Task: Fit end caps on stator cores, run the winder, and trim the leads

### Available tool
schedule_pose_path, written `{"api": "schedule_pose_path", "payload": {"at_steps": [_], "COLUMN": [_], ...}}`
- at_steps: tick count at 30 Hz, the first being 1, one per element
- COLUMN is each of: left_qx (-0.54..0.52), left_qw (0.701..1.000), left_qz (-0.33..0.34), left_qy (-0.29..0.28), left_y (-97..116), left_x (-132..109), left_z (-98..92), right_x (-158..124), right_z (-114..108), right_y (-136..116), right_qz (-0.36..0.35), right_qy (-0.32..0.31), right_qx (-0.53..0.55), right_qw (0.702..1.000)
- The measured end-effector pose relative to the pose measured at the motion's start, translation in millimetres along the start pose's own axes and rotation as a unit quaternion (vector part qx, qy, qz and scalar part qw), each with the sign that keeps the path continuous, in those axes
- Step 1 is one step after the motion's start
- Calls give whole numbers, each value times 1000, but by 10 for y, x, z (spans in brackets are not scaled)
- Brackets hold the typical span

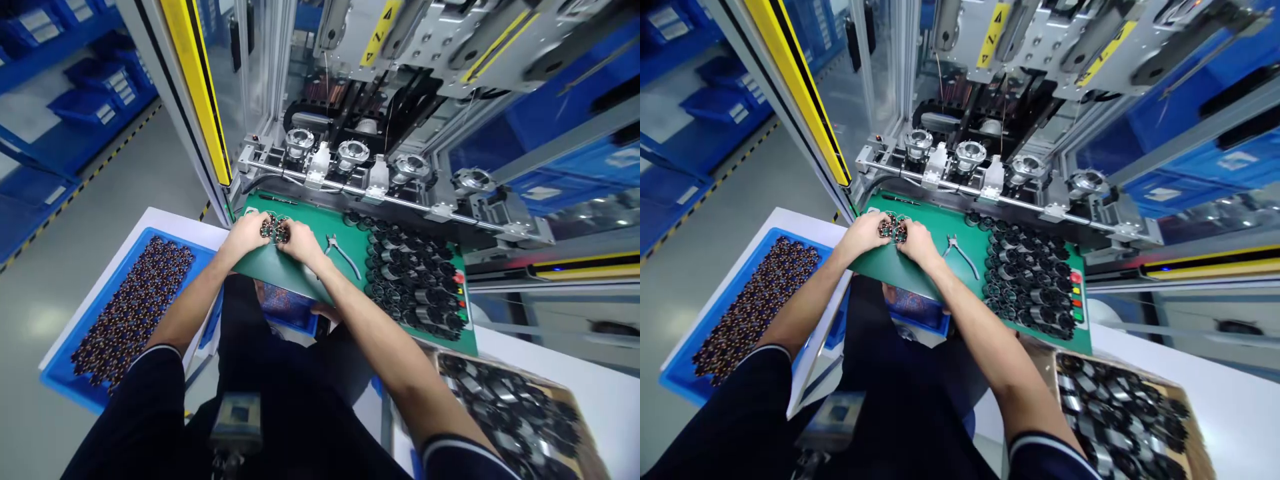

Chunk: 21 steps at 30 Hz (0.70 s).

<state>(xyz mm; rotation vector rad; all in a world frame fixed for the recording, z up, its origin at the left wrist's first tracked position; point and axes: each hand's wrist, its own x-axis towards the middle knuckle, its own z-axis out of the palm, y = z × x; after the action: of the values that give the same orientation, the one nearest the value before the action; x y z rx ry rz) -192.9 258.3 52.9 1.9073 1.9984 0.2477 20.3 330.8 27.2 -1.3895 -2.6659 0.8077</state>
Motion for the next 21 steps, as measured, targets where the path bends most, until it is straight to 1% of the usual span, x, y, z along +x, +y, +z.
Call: {"api": "schedule_pose_path", "payload": {"at_steps": [4,6,8,10,12,14,16,17,19,20,21], "left_qx": [4,8,13,19,22,14,-29,-45,-76,-94,-117], "left_qw": [1000,1000,1000,999,998,996,980,968,947,940,937], "left_qz": [-4,-8,-14,-22,-27,-16,36,62,111,132,154], "left_qy": [-1,1,7,22,48,92,195,239,293,300,291], "left_y": [-62,-61,-38,-4,15,16,51,105,325,493,697], "left_x": [63,52,-11,-144,-338,-558,-781,-892,-1112,-1218,-1320], "left_z": [-77,-127,-191,-266,-333,-360,-310,-246,-24,132,312], "right_x": [149,142,26,-226,-610,-1096,-1654,-1948,-2544,-2834,-3112], "right_z": [31,19,-28,-100,-162,-170,-89,-9,214,345,479], "right_y": [-124,-180,-207,-179,-82,80,288,399,607,699,779], "right_qz": [-2,-8,-15,-27,-47,-67,-72,-64,-29,-3,27], "right_qy": [7,14,27,41,49,47,39,35,34,38,45], "right_qx": [11,26,47,77,117,163,209,229,261,273,284], "right_qw": [1000,1000,998,996,991,983,975,971,964,961,957]}}
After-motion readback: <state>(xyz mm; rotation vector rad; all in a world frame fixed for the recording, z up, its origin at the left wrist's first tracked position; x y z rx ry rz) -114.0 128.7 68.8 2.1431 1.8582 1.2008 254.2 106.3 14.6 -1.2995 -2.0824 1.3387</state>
